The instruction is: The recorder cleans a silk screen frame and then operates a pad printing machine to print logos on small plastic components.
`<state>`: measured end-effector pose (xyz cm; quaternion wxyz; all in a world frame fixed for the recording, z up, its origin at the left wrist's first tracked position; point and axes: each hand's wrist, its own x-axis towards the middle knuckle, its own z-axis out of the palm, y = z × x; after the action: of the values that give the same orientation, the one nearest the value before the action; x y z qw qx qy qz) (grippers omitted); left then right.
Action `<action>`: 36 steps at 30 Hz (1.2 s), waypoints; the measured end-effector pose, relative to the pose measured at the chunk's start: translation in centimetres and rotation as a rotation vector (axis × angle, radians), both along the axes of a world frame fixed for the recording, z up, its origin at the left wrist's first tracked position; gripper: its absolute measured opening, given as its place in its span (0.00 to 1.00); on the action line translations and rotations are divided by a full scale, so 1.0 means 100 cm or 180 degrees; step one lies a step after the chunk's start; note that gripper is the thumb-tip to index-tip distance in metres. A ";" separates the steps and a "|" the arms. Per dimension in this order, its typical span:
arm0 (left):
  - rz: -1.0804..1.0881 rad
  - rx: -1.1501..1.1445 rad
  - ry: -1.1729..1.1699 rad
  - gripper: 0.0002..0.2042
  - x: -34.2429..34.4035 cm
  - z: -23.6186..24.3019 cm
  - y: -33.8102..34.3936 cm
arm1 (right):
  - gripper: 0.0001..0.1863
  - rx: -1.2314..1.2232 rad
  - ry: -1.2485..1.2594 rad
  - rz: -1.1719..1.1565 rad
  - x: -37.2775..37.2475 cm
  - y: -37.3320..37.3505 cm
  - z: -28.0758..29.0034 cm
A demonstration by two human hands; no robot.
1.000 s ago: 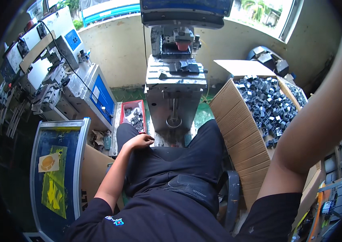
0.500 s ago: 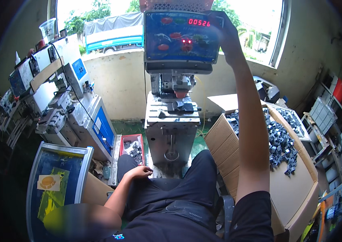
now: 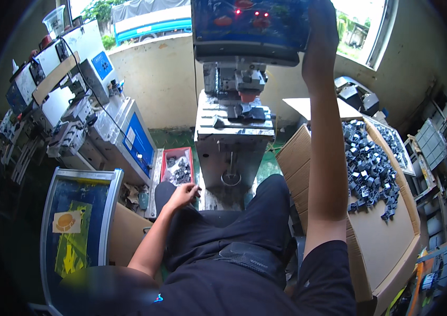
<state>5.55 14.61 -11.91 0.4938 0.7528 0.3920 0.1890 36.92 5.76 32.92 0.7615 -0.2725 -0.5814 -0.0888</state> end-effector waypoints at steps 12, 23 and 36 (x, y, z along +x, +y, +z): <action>0.1225 0.2219 -0.1847 0.04 0.037 0.211 -0.025 | 0.30 -0.2478 -0.1825 -0.0763 -0.074 0.016 -0.169; 0.0139 0.2625 -0.0802 0.18 0.097 0.259 0.033 | 0.17 -0.1755 -0.0185 -0.0909 -0.035 0.009 -0.192; -0.0281 0.3020 -0.0625 0.23 0.147 0.254 0.041 | 0.08 -0.2025 -0.0149 -0.0413 0.019 0.031 -0.201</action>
<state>20.27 18.75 13.52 0.1383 0.8894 0.1818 0.3960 38.87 8.85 12.84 0.6173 -0.5311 -0.5788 0.0427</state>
